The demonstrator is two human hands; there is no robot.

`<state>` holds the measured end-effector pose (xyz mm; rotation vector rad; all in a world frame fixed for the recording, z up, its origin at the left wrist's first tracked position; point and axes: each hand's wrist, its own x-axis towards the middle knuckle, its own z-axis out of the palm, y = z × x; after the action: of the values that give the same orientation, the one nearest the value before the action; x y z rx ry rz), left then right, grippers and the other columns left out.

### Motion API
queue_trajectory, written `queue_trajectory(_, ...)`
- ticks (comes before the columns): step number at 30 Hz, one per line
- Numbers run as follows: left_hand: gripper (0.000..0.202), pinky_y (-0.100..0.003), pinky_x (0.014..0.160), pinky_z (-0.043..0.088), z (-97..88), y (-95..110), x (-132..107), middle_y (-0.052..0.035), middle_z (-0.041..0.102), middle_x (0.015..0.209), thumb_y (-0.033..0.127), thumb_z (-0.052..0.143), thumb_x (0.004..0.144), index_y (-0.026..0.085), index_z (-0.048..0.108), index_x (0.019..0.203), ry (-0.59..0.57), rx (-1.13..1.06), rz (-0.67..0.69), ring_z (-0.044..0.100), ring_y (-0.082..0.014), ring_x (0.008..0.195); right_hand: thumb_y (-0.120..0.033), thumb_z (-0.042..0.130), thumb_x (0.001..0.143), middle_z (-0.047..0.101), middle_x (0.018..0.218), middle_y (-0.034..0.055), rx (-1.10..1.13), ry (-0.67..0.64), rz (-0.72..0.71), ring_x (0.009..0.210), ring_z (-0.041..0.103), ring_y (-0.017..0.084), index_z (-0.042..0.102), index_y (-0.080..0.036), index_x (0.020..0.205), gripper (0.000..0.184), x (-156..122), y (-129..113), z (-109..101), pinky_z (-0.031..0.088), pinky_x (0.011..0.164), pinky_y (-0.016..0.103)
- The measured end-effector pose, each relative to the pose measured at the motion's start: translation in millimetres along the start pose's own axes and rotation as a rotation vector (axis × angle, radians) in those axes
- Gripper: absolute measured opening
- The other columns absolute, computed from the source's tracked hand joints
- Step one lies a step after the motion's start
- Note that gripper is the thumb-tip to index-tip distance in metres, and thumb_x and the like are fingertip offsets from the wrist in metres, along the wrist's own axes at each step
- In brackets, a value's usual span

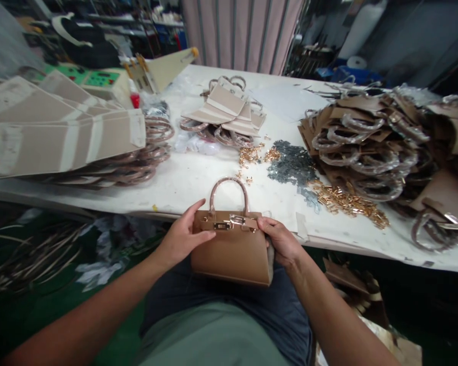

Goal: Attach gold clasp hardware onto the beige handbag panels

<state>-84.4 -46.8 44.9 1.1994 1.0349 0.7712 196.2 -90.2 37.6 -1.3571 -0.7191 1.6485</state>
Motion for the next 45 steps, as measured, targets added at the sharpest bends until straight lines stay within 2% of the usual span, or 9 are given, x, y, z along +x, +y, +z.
queue_trajectory(4, 0.071, -0.039, 0.114, 0.046, 17.5, -8.0, 4.3, -0.0108, 0.065, 0.147, 0.047, 0.074, 0.091, 0.022, 0.049, 0.152, 0.223, 0.211, 0.073, 0.061, -0.0277, 0.134, -0.068, 0.085, 0.073, 0.058, 0.058, -0.0028, -0.069, 0.053, -0.045, 0.046, 0.044, 0.011, 0.072, -0.018, 0.088, 0.054, -1.7, 0.9, -2.7, 0.034, 0.045, 0.023)
queue_trajectory(10, 0.025, -0.032, 0.081, 0.051, 18.8, -0.6, 19.5, -0.0025, 0.075, 0.098, 0.045, 0.063, 0.096, 0.023, 0.067, 0.108, 0.183, 0.685, 0.09, 0.07, -0.0212, 0.09, -0.067, 0.077, 0.081, 0.054, 0.05, -0.0034, -0.465, 0.204, -0.156, 0.048, 0.047, 0.013, 0.077, -0.016, 0.088, 0.051, -5.1, -16.7, -15.6, 0.033, 0.048, 0.026)
queue_trajectory(16, 0.016, -0.029, 0.067, 0.042, 16.3, 13.0, 33.5, 0.0012, 0.068, 0.078, 0.039, 0.065, 0.095, 0.024, 0.062, 0.094, 0.11, 0.838, 0.137, 0.064, -0.0188, 0.072, -0.062, 0.074, 0.086, 0.061, 0.059, -0.0016, -0.674, 0.51, -0.34, 0.056, 0.055, 0.018, 0.077, -0.019, 0.105, 0.048, -21.2, -15.9, 1.3, 0.043, 0.057, 0.031)
queue_trajectory(20, 0.013, -0.03, 0.066, 0.041, 8.5, 20.1, 46.8, -0.0002, 0.07, 0.081, 0.036, 0.065, 0.094, 0.024, 0.062, 0.09, 0.111, 0.905, 0.122, 0.065, -0.0195, 0.073, -0.056, 0.079, 0.083, 0.066, 0.073, 0.0007, -0.601, 0.671, -0.501, 0.062, 0.06, 0.02, 0.068, -0.019, 0.112, 0.048, -38.4, 0.6, 23.5, 0.047, 0.061, 0.032)
queue_trajectory(24, 0.016, -0.032, 0.07, 0.043, 5.7, 25.6, 62.4, -0.0032, 0.072, 0.084, 0.04, 0.066, 0.093, 0.024, 0.065, 0.091, 0.108, 1.089, 0.101, 0.068, -0.0235, 0.079, -0.06, 0.073, 0.088, 0.061, 0.063, 0.0008, -0.456, 0.348, -0.373, 0.055, 0.054, 0.017, 0.071, -0.019, 0.086, 0.041, -29.4, 6.1, 46.6, 0.044, 0.054, 0.031)
queue_trajectory(27, 0.027, -0.035, 0.071, 0.044, 4.3, 31.4, 73.8, -0.0076, 0.072, 0.087, 0.052, 0.068, 0.09, 0.024, 0.069, 0.091, 0.098, 1.271, 0.074, 0.069, -0.029, 0.084, -0.059, 0.073, 0.088, 0.058, 0.06, -0.0011, -0.374, 0.147, -0.29, 0.049, 0.049, 0.016, 0.078, -0.019, 0.105, 0.044, -4.4, -0.6, 64.8, 0.042, 0.049, 0.031)
queue_trajectory(32, 0.03, -0.036, 0.073, 0.045, -2.8, 32.7, 85.8, -0.009, 0.071, 0.092, 0.055, 0.068, 0.09, 0.025, 0.071, 0.088, 0.025, 1.336, 0.112, 0.068, -0.0313, 0.095, -0.055, 0.069, 0.091, 0.055, 0.056, -0.0047, -0.231, 0.275, -0.369, 0.048, 0.049, 0.016, 0.071, -0.019, 0.133, 0.055, 31.1, -21.9, 70.1, 0.044, 0.047, 0.029)
queue_trajectory(39, 0.035, -0.041, 0.083, 0.045, -3.3, 13.0, 90.5, -0.0082, 0.07, 0.096, 0.056, 0.072, 0.091, 0.024, 0.066, 0.081, 0.072, 1.297, 0.255, 0.062, -0.0305, 0.103, -0.044, 0.077, 0.083, 0.075, 0.102, 0.0063, 0.067, 0.373, -0.417, 0.05, 0.049, 0.007, 0.075, -0.019, 0.105, 0.033, 74.3, -49.5, 45.1, 0.044, 0.042, 0.024)
queue_trajectory(45, 0.036, -0.044, 0.087, 0.041, -1.0, -3.0, 91.9, -0.0075, 0.069, 0.095, 0.056, 0.076, 0.09, 0.023, 0.066, 0.085, 0.148, 1.285, 0.28, 0.059, -0.0309, 0.105, -0.038, 0.08, 0.081, 0.054, 0.065, -0.0069, 0.148, 0.3, -0.389, 0.045, 0.043, 0.007, 0.072, -0.02, 0.105, 0.031, 106.8, -73.9, 41.3, 0.042, 0.039, 0.021)
